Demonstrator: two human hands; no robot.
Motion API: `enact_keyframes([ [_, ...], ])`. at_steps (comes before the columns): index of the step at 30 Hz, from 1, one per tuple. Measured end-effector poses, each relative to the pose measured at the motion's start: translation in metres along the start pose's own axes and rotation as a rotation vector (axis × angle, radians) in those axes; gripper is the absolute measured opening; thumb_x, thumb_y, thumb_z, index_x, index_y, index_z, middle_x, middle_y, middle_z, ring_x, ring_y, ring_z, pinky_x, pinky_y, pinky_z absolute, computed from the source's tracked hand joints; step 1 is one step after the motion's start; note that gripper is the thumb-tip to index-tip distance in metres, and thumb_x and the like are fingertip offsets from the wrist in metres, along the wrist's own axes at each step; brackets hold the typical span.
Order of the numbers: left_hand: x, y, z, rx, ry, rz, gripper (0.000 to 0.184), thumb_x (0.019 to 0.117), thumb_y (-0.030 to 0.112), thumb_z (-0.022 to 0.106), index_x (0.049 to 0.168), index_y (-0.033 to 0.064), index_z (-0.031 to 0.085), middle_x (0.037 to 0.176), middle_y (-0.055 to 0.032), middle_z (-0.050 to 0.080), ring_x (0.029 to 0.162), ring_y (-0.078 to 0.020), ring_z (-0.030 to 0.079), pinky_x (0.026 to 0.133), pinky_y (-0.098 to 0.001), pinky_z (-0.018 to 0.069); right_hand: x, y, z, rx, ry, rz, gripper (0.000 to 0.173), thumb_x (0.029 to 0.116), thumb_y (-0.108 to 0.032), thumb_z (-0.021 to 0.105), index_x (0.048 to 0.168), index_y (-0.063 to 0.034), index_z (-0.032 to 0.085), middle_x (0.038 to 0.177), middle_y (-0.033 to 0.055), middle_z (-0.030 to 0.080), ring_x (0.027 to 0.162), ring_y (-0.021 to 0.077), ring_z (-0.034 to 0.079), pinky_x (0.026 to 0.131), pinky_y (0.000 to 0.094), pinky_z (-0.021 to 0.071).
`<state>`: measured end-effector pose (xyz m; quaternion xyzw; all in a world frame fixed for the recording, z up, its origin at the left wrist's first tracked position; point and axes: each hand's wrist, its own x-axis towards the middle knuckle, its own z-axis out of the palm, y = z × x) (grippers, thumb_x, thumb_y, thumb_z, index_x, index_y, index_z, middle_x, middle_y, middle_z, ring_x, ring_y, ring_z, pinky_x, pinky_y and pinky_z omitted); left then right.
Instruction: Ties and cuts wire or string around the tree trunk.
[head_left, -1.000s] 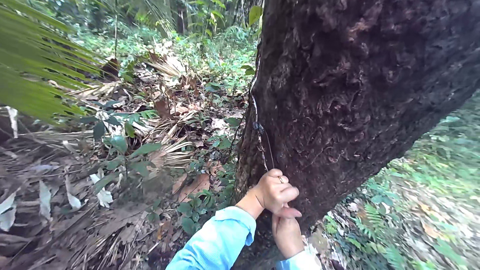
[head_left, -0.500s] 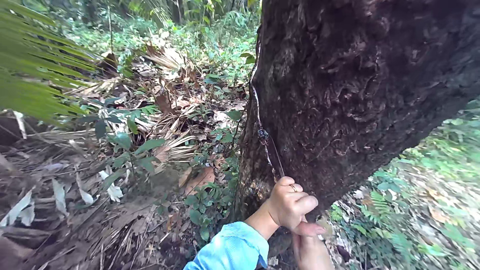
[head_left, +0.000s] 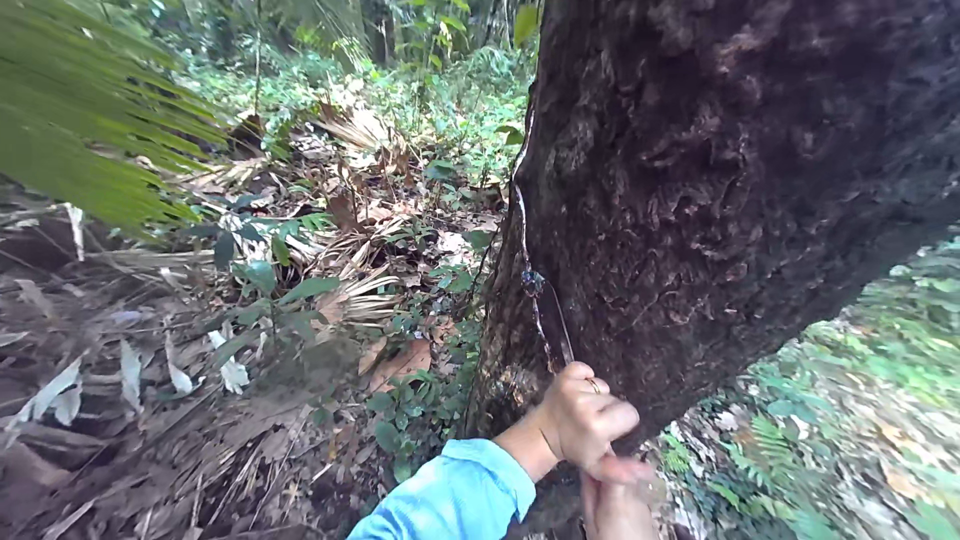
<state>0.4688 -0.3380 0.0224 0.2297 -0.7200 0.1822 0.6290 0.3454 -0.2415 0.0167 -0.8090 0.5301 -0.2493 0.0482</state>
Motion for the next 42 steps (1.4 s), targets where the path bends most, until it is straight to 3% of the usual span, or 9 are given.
enact_keyframes([
  [5, -0.015, 0.028, 0.009, -0.048, -0.005, -0.046, 0.073, 0.0967, 0.073, 0.032, 0.068, 0.0130, 0.062, 0.050, -0.0011, 0.053, 0.048, -0.0169, 0.049, 0.072, -0.0340, 0.0438, -0.021, 0.018, -0.014, 0.044, -0.073, -0.095, 0.021, 0.0958, -0.002, 0.055, 0.106, 0.0142, 0.064, 0.095, 0.0305, 0.071, 0.081, 0.0453, 0.074, 0.070, 0.0574, 0.0603],
  [8, -0.012, 0.009, 0.015, -0.007, 0.050, -0.003, 0.074, 0.1002, 0.071, 0.025, 0.069, 0.0128, 0.059, 0.049, -0.0007, 0.050, 0.049, -0.0160, 0.047, 0.075, -0.0315, 0.0439, -0.007, 0.026, -0.003, -0.005, -0.042, -0.026, 0.022, 0.0946, -0.002, 0.058, 0.107, 0.0152, 0.064, 0.096, 0.0349, 0.069, 0.076, 0.0505, 0.072, 0.066, 0.0617, 0.0593],
  [10, -0.025, 0.014, 0.020, 0.026, 0.043, 0.020, 0.070, 0.1008, 0.069, 0.028, 0.069, 0.0137, 0.058, 0.051, -0.0002, 0.050, 0.051, -0.0159, 0.047, 0.077, -0.0311, 0.0431, -0.012, 0.034, 0.008, -0.031, -0.078, 0.058, 0.022, 0.0945, -0.002, 0.057, 0.105, 0.0157, 0.066, 0.096, 0.0369, 0.068, 0.076, 0.0536, 0.070, 0.066, 0.0651, 0.0573],
  [20, -0.026, 0.039, 0.023, 0.053, 0.088, -0.049, 0.077, 0.0995, 0.073, 0.022, 0.071, 0.0124, 0.060, 0.052, -0.0010, 0.052, 0.052, -0.0159, 0.048, 0.080, -0.0309, 0.0424, -0.033, 0.040, -0.009, -0.096, -0.042, -0.021, 0.020, 0.0929, 0.000, 0.061, 0.107, 0.0138, 0.066, 0.095, 0.0373, 0.067, 0.068, 0.0526, 0.070, 0.059, 0.0627, 0.0575],
  [25, -0.008, 0.029, 0.018, 0.038, 0.080, -0.070, 0.078, 0.1026, 0.065, 0.020, 0.069, 0.0096, 0.062, 0.050, -0.0030, 0.053, 0.048, -0.0169, 0.048, 0.077, -0.0338, 0.0443, -0.018, 0.030, -0.017, -0.141, 0.051, -0.095, 0.019, 0.0954, -0.002, 0.059, 0.109, 0.0081, 0.067, 0.095, 0.0308, 0.070, 0.065, 0.0456, 0.071, 0.054, 0.0574, 0.0583],
  [29, -0.036, 0.075, 0.036, 0.047, 0.007, -0.150, 0.071, 0.0982, 0.065, 0.030, 0.069, 0.0104, 0.067, 0.055, -0.0042, 0.061, 0.053, -0.0193, 0.056, 0.077, -0.0380, 0.0470, -0.057, 0.053, -0.026, -0.095, -0.071, -0.054, 0.025, 0.0958, -0.003, 0.058, 0.112, 0.0145, 0.065, 0.100, 0.0360, 0.069, 0.074, 0.0525, 0.071, 0.063, 0.0634, 0.0583],
  [32, -0.049, 0.093, 0.042, -0.023, 0.002, -0.110, 0.068, 0.1034, 0.060, 0.027, 0.068, 0.0125, 0.060, 0.052, -0.0018, 0.055, 0.051, -0.0178, 0.051, 0.074, -0.0338, 0.0436, -0.085, 0.067, -0.027, -0.032, -0.112, -0.038, 0.025, 0.0953, -0.005, 0.059, 0.109, 0.0158, 0.064, 0.093, 0.0344, 0.070, 0.075, 0.0517, 0.072, 0.064, 0.0628, 0.0583],
  [36, -0.026, 0.084, 0.028, -0.021, 0.036, -0.076, 0.070, 0.1061, 0.057, 0.022, 0.067, 0.0125, 0.059, 0.050, -0.0009, 0.051, 0.050, -0.0163, 0.047, 0.075, -0.0319, 0.0424, -0.075, 0.055, -0.036, -0.025, -0.009, -0.096, 0.020, 0.0912, -0.004, 0.061, 0.101, 0.0131, 0.066, 0.085, 0.0303, 0.070, 0.066, 0.0460, 0.072, 0.057, 0.0577, 0.0584],
  [42, -0.037, 0.103, 0.039, -0.109, 0.010, -0.172, 0.066, 0.1062, 0.050, 0.025, 0.067, 0.0117, 0.062, 0.049, -0.0009, 0.052, 0.047, -0.0168, 0.047, 0.072, -0.0333, 0.0426, -0.094, 0.046, -0.054, 0.014, -0.095, 0.010, 0.026, 0.0924, -0.003, 0.061, 0.110, 0.0146, 0.065, 0.085, 0.0299, 0.070, 0.071, 0.0480, 0.071, 0.062, 0.0604, 0.0576],
])
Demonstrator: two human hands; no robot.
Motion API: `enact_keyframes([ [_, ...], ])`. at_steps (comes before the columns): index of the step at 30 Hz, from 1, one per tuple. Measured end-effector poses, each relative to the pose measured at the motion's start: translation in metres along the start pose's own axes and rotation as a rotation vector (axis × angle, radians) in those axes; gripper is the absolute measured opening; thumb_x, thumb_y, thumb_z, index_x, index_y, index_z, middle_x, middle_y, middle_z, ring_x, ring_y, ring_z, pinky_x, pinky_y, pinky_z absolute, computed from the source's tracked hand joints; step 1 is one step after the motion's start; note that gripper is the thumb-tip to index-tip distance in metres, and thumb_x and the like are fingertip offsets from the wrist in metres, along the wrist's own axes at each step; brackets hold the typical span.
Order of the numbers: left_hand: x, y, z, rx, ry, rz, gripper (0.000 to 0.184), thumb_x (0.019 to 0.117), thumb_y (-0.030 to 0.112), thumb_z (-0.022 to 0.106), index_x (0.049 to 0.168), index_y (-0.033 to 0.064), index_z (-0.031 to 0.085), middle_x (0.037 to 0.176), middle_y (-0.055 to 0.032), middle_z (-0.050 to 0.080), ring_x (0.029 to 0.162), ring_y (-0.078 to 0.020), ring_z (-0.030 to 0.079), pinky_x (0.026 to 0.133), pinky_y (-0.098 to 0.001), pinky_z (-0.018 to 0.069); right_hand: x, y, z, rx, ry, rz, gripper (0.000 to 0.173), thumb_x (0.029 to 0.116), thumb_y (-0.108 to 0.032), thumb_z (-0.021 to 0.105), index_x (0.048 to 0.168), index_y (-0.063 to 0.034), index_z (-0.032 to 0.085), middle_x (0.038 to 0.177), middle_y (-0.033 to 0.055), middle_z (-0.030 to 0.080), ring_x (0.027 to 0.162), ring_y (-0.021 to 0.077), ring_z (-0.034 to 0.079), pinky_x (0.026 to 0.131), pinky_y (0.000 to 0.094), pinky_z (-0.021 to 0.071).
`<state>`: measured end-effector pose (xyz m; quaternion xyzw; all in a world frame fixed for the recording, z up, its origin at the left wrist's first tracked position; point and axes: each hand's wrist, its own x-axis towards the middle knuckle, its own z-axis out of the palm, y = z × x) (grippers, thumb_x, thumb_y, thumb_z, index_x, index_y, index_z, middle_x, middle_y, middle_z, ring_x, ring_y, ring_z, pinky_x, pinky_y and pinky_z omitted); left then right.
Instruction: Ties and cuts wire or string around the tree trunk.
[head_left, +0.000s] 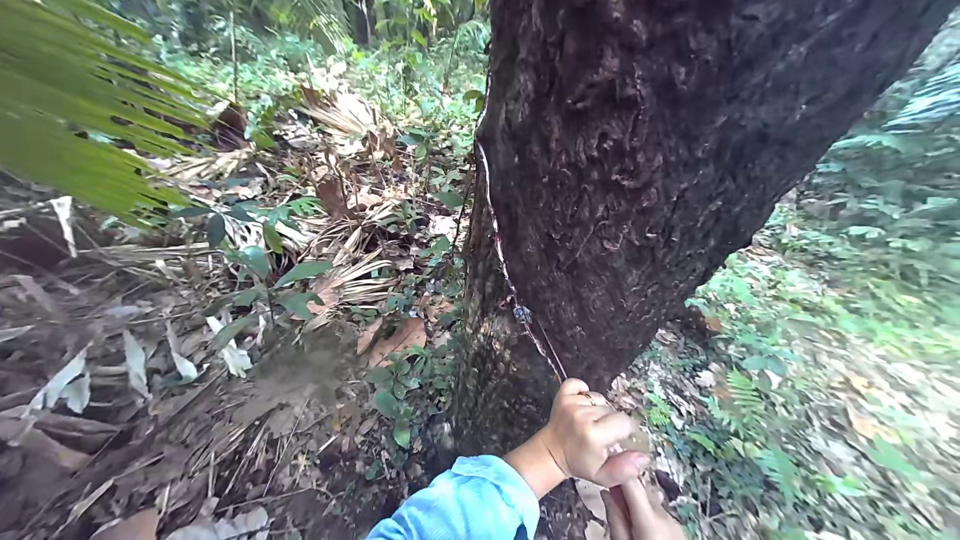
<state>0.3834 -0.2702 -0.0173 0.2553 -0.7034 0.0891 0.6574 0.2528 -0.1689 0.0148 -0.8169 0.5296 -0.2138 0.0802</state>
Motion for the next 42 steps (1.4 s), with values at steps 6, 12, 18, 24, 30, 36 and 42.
enact_keyframes([
  [6, 0.009, -0.004, 0.004, 0.037, -0.011, -0.037, 0.067, 0.1055, 0.050, 0.025, 0.066, 0.0116, 0.063, 0.048, -0.0004, 0.052, 0.046, -0.0163, 0.047, 0.071, -0.0340, 0.0422, 0.012, 0.004, -0.011, -0.034, -0.078, 0.038, 0.028, 0.0950, -0.005, 0.061, 0.118, 0.0113, 0.065, 0.089, 0.0322, 0.070, 0.073, 0.0513, 0.071, 0.063, 0.0635, 0.0568],
  [12, -0.013, -0.024, 0.012, 0.134, -0.027, 0.075, 0.068, 0.1057, 0.055, 0.023, 0.069, 0.0127, 0.061, 0.051, -0.0011, 0.054, 0.050, -0.0171, 0.050, 0.074, -0.0325, 0.0435, 0.020, 0.029, 0.035, -0.052, 0.024, 0.004, 0.020, 0.0934, -0.001, 0.061, 0.106, 0.0118, 0.069, 0.097, 0.0346, 0.069, 0.073, 0.0516, 0.071, 0.061, 0.0625, 0.0577],
  [18, -0.022, -0.042, 0.017, 0.255, -0.030, 0.139, 0.067, 0.1045, 0.060, 0.024, 0.068, 0.0147, 0.057, 0.050, 0.0000, 0.050, 0.050, -0.0165, 0.047, 0.074, -0.0307, 0.0418, 0.038, 0.054, 0.072, -0.062, 0.157, -0.112, 0.014, 0.0856, 0.002, 0.063, 0.095, 0.0107, 0.069, 0.091, 0.0301, 0.071, 0.064, 0.0450, 0.072, 0.055, 0.0556, 0.0590],
  [24, 0.050, -0.070, -0.022, 0.300, 0.107, 0.071, 0.073, 0.1060, 0.059, 0.023, 0.068, 0.0101, 0.061, 0.052, -0.0033, 0.053, 0.052, -0.0171, 0.051, 0.080, -0.0332, 0.0459, 0.106, 0.015, 0.044, 0.042, 0.288, -0.278, 0.024, 0.0923, -0.006, 0.060, 0.110, 0.0046, 0.073, 0.090, 0.0242, 0.070, 0.062, 0.0380, 0.071, 0.051, 0.0509, 0.0581],
  [30, 0.027, -0.054, -0.002, 0.274, 0.039, 0.119, 0.072, 0.1062, 0.059, 0.022, 0.068, 0.0109, 0.059, 0.049, -0.0018, 0.049, 0.050, -0.0169, 0.047, 0.078, -0.0319, 0.0441, 0.077, 0.035, 0.043, 0.091, 0.212, -0.255, 0.017, 0.0889, -0.002, 0.062, 0.100, 0.0102, 0.068, 0.091, 0.0265, 0.071, 0.068, 0.0400, 0.073, 0.058, 0.0522, 0.0598],
  [36, 0.013, -0.067, 0.009, 0.351, 0.086, 0.136, 0.074, 0.1053, 0.061, 0.019, 0.069, 0.0107, 0.059, 0.049, -0.0015, 0.048, 0.050, -0.0161, 0.045, 0.077, -0.0298, 0.0423, 0.087, 0.051, 0.066, -0.027, 0.296, -0.288, 0.017, 0.0878, -0.004, 0.059, 0.094, 0.0086, 0.069, 0.086, 0.0245, 0.071, 0.063, 0.0383, 0.072, 0.053, 0.0495, 0.0590],
  [42, 0.003, -0.060, 0.018, 0.371, 0.073, 0.107, 0.073, 0.1043, 0.064, 0.021, 0.069, 0.0119, 0.058, 0.049, -0.0011, 0.049, 0.050, -0.0166, 0.045, 0.075, -0.0307, 0.0417, 0.081, 0.062, 0.069, -0.030, 0.265, -0.290, 0.019, 0.0859, -0.003, 0.060, 0.097, 0.0105, 0.067, 0.085, 0.0268, 0.071, 0.063, 0.0408, 0.072, 0.053, 0.0510, 0.0586],
])
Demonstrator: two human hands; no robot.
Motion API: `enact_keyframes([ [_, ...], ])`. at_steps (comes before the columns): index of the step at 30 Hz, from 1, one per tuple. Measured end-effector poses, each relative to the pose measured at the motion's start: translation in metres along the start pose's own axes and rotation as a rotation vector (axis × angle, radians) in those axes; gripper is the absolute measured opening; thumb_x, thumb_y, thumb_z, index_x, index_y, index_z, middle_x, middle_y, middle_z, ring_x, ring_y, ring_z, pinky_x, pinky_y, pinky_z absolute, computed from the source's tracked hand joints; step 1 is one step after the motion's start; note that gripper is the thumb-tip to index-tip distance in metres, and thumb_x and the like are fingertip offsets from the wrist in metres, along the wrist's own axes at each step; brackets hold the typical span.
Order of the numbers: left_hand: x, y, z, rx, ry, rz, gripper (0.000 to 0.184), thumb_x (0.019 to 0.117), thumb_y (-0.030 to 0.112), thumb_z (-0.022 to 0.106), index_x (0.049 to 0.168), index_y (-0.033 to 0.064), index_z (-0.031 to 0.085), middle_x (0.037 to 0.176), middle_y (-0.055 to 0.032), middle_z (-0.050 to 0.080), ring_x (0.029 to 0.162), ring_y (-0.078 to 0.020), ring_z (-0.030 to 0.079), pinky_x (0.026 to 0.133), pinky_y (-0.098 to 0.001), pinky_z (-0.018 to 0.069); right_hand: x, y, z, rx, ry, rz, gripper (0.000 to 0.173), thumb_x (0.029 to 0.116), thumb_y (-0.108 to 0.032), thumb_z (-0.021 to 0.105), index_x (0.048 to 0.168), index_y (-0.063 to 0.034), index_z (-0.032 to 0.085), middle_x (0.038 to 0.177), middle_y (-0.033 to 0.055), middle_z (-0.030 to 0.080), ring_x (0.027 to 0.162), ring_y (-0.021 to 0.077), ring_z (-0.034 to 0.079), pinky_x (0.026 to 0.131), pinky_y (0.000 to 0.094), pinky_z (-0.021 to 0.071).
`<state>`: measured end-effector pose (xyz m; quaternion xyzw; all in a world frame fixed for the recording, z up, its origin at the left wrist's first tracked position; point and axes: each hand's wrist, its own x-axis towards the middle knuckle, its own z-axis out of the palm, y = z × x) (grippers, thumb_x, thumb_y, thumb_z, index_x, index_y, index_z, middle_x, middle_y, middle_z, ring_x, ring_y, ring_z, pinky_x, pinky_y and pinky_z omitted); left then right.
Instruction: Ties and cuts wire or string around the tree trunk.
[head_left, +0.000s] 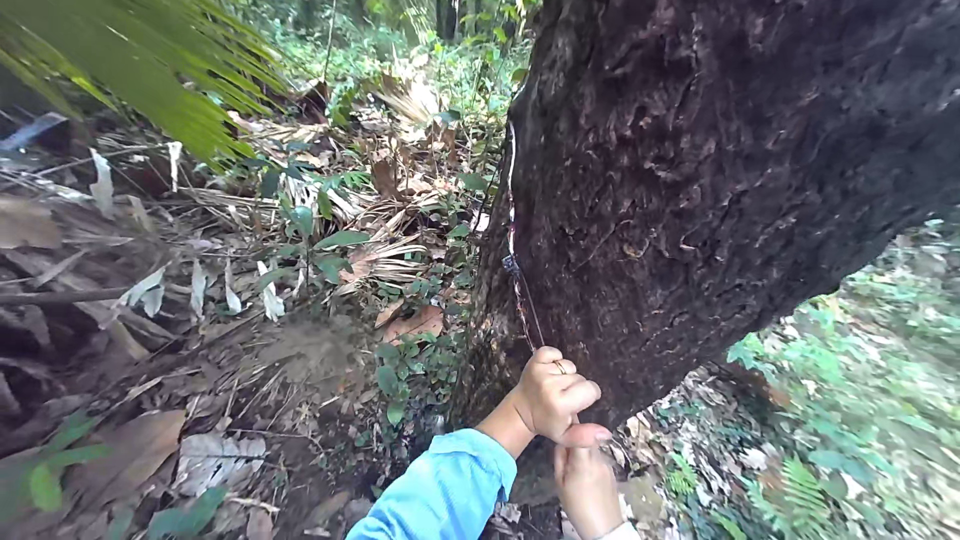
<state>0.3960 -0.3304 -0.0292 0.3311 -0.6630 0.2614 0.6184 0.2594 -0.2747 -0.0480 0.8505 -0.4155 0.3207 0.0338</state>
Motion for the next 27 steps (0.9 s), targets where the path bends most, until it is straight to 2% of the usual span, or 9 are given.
enact_keyframes([
  [3, -0.019, 0.024, -0.001, -0.017, -0.067, -0.018, 0.068, 0.1019, 0.064, 0.029, 0.068, 0.0132, 0.059, 0.050, -0.0012, 0.052, 0.050, -0.0172, 0.050, 0.073, -0.0324, 0.0452, -0.026, -0.002, -0.015, 0.077, -0.195, 0.096, 0.021, 0.0883, 0.001, 0.062, 0.102, 0.0170, 0.066, 0.089, 0.0350, 0.069, 0.068, 0.0499, 0.071, 0.061, 0.0597, 0.0587],
  [6, -0.022, 0.023, 0.003, -0.020, -0.065, -0.014, 0.070, 0.1016, 0.066, 0.028, 0.068, 0.0130, 0.059, 0.050, -0.0013, 0.050, 0.051, -0.0174, 0.050, 0.075, -0.0327, 0.0446, -0.028, 0.008, -0.010, 0.084, -0.189, 0.078, 0.023, 0.0897, -0.001, 0.061, 0.104, 0.0170, 0.065, 0.090, 0.0338, 0.069, 0.072, 0.0491, 0.072, 0.063, 0.0589, 0.0592],
  [9, -0.022, 0.008, 0.011, 0.058, -0.034, 0.034, 0.071, 0.1035, 0.064, 0.026, 0.067, 0.0121, 0.058, 0.049, -0.0016, 0.049, 0.050, -0.0173, 0.048, 0.075, -0.0315, 0.0439, -0.016, 0.021, 0.018, 0.045, -0.103, 0.038, 0.023, 0.0887, -0.002, 0.061, 0.102, 0.0152, 0.067, 0.088, 0.0312, 0.071, 0.072, 0.0475, 0.073, 0.062, 0.0583, 0.0595],
  [13, -0.047, 0.020, 0.019, 0.080, -0.074, 0.071, 0.067, 0.1010, 0.065, 0.032, 0.067, 0.0139, 0.057, 0.049, -0.0002, 0.048, 0.050, -0.0167, 0.048, 0.071, -0.0311, 0.0429, -0.036, 0.033, 0.025, 0.102, -0.233, 0.114, 0.019, 0.0874, -0.001, 0.062, 0.099, 0.0122, 0.071, 0.097, 0.0295, 0.072, 0.088, 0.0465, 0.074, 0.077, 0.0609, 0.0589],
  [17, -0.041, 0.007, 0.019, 0.109, -0.057, 0.099, 0.069, 0.1014, 0.067, 0.029, 0.066, 0.0132, 0.056, 0.049, -0.0007, 0.048, 0.049, -0.0166, 0.047, 0.071, -0.0308, 0.0430, -0.027, 0.040, 0.046, 0.110, -0.136, 0.041, 0.023, 0.0882, -0.003, 0.060, 0.103, 0.0119, 0.069, 0.096, 0.0292, 0.072, 0.084, 0.0450, 0.074, 0.071, 0.0588, 0.0602],
  [20, -0.047, 0.006, 0.026, 0.153, -0.045, 0.115, 0.068, 0.1014, 0.067, 0.029, 0.066, 0.0143, 0.055, 0.049, 0.0005, 0.048, 0.050, -0.0159, 0.047, 0.072, -0.0301, 0.0426, -0.024, 0.046, 0.050, 0.115, -0.164, 0.068, 0.022, 0.0865, 0.002, 0.062, 0.103, 0.0104, 0.072, 0.100, 0.0284, 0.073, 0.090, 0.0445, 0.075, 0.077, 0.0590, 0.0600],
  [23, -0.046, 0.024, 0.033, 0.135, 0.018, 0.023, 0.070, 0.1016, 0.069, 0.025, 0.069, 0.0143, 0.055, 0.050, 0.0008, 0.047, 0.052, -0.0149, 0.046, 0.077, -0.0289, 0.0418, -0.028, 0.042, 0.009, 0.090, -0.313, 0.195, 0.020, 0.0934, 0.000, 0.059, 0.105, 0.0125, 0.069, 0.100, 0.0319, 0.070, 0.087, 0.0490, 0.072, 0.076, 0.0637, 0.0576],
  [25, -0.038, 0.041, 0.035, 0.106, 0.054, -0.060, 0.072, 0.1017, 0.068, 0.022, 0.070, 0.0134, 0.057, 0.051, 0.0001, 0.049, 0.052, -0.0155, 0.046, 0.079, -0.0292, 0.0417, -0.031, 0.039, -0.025, 0.027, -0.307, 0.129, 0.019, 0.0935, 0.000, 0.061, 0.105, 0.0139, 0.067, 0.095, 0.0336, 0.069, 0.074, 0.0510, 0.071, 0.064, 0.0627, 0.0584],
  [27, -0.033, 0.055, 0.033, 0.076, 0.024, -0.099, 0.074, 0.1014, 0.068, 0.021, 0.070, 0.0128, 0.060, 0.051, -0.0005, 0.051, 0.051, -0.0161, 0.048, 0.078, -0.0305, 0.0429, -0.037, 0.039, -0.043, 0.033, -0.292, 0.050, 0.020, 0.0917, 0.001, 0.062, 0.106, 0.0138, 0.066, 0.094, 0.0337, 0.070, 0.070, 0.0500, 0.072, 0.060, 0.0604, 0.0592],
])
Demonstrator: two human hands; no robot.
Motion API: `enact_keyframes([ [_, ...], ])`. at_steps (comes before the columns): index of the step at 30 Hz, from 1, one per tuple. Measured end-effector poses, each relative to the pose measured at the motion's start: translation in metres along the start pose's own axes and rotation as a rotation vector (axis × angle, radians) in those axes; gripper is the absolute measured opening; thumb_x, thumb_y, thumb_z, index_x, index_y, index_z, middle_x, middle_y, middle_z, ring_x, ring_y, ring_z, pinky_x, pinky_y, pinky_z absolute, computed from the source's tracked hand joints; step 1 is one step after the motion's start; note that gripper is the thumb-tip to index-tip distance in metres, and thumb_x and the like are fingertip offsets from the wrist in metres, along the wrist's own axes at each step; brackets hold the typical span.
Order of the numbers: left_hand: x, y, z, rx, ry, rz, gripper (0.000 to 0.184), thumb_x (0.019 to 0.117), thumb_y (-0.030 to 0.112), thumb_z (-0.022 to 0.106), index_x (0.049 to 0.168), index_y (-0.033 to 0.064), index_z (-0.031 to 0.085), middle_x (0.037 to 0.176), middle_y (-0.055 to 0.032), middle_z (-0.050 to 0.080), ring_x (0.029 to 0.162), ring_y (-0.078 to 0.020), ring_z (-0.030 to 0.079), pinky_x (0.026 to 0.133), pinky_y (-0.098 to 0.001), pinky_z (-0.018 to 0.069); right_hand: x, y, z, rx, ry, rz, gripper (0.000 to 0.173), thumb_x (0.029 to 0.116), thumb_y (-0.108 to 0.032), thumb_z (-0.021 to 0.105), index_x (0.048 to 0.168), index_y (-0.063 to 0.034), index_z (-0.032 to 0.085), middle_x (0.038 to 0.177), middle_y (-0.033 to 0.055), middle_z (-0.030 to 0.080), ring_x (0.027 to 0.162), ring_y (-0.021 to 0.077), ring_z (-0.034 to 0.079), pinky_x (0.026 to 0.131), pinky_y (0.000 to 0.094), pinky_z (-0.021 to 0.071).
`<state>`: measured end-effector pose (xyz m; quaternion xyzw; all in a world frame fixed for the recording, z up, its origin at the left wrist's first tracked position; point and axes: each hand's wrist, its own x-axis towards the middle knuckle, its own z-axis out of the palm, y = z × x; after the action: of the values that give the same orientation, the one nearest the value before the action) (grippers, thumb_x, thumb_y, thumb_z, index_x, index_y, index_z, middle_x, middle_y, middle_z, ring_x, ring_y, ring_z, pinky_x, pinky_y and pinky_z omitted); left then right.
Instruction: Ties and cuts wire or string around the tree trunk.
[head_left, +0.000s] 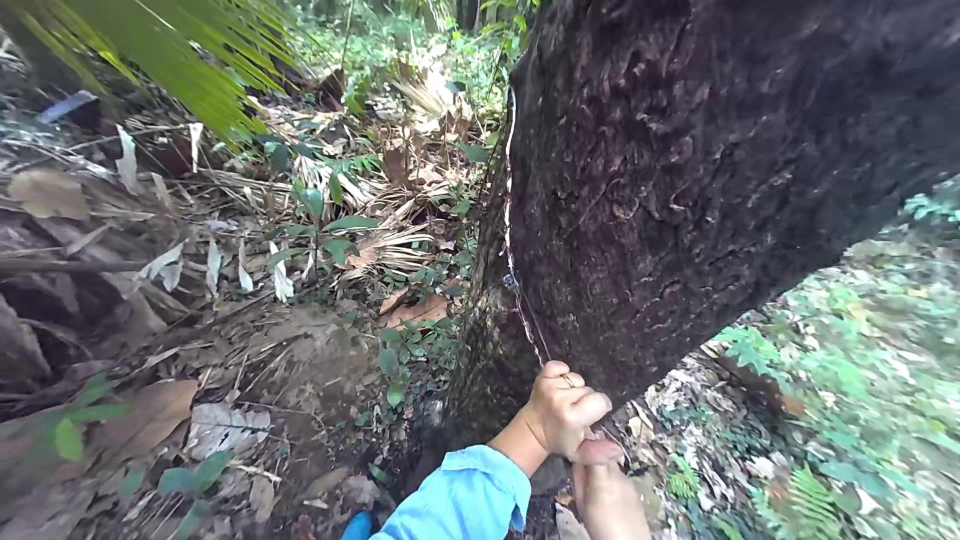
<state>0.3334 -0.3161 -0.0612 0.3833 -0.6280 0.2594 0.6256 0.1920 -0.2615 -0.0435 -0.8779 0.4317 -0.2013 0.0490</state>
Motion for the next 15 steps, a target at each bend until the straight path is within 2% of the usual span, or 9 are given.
enact_keyframes([
  [2, -0.012, 0.018, -0.005, -0.038, -0.095, -0.009, 0.072, 0.0995, 0.068, 0.027, 0.068, 0.0131, 0.062, 0.051, -0.0014, 0.055, 0.050, -0.0172, 0.052, 0.073, -0.0338, 0.0461, -0.022, 0.003, -0.001, 0.044, -0.086, 0.021, 0.025, 0.0951, -0.002, 0.059, 0.111, 0.0163, 0.065, 0.096, 0.0357, 0.070, 0.075, 0.0528, 0.072, 0.066, 0.0633, 0.0585],
  [4, -0.019, 0.023, -0.003, -0.048, -0.131, 0.012, 0.068, 0.0992, 0.067, 0.031, 0.068, 0.0135, 0.060, 0.051, -0.0012, 0.054, 0.050, -0.0176, 0.052, 0.072, -0.0340, 0.0456, -0.031, 0.012, 0.004, 0.076, -0.111, 0.017, 0.029, 0.0962, -0.004, 0.057, 0.112, 0.0185, 0.064, 0.095, 0.0358, 0.070, 0.078, 0.0530, 0.072, 0.069, 0.0636, 0.0583],
  [9, -0.002, -0.006, 0.002, 0.051, -0.069, 0.046, 0.071, 0.1015, 0.065, 0.027, 0.066, 0.0123, 0.060, 0.050, -0.0021, 0.053, 0.049, -0.0175, 0.050, 0.074, -0.0340, 0.0448, 0.006, 0.023, 0.031, 0.051, 0.110, -0.116, 0.026, 0.0899, -0.002, 0.060, 0.108, 0.0153, 0.065, 0.093, 0.0317, 0.071, 0.071, 0.0461, 0.073, 0.061, 0.0565, 0.0600],
  [11, -0.013, -0.003, 0.009, 0.097, -0.069, 0.061, 0.071, 0.1017, 0.065, 0.026, 0.067, 0.0131, 0.059, 0.050, -0.0016, 0.053, 0.050, -0.0175, 0.049, 0.074, -0.0335, 0.0436, 0.003, 0.029, 0.038, 0.014, 0.097, -0.087, 0.026, 0.0890, -0.003, 0.061, 0.107, 0.0151, 0.067, 0.090, 0.0321, 0.071, 0.069, 0.0473, 0.073, 0.060, 0.0577, 0.0595],
  [14, -0.031, 0.014, 0.014, 0.082, -0.115, 0.056, 0.065, 0.1000, 0.063, 0.032, 0.067, 0.0143, 0.060, 0.051, -0.0005, 0.054, 0.050, -0.0175, 0.051, 0.071, -0.0336, 0.0438, -0.016, 0.035, 0.029, 0.074, -0.110, 0.029, 0.027, 0.0952, -0.002, 0.058, 0.113, 0.0174, 0.065, 0.098, 0.0366, 0.070, 0.085, 0.0542, 0.072, 0.076, 0.0647, 0.0575],
  [15, -0.033, 0.014, 0.016, 0.081, -0.115, 0.055, 0.064, 0.0999, 0.063, 0.033, 0.067, 0.0145, 0.059, 0.051, -0.0002, 0.053, 0.050, -0.0175, 0.050, 0.072, -0.0334, 0.0432, -0.017, 0.039, 0.030, 0.079, -0.107, 0.017, 0.027, 0.0951, -0.002, 0.058, 0.112, 0.0175, 0.065, 0.098, 0.0362, 0.070, 0.086, 0.0539, 0.072, 0.077, 0.0642, 0.0577],
])
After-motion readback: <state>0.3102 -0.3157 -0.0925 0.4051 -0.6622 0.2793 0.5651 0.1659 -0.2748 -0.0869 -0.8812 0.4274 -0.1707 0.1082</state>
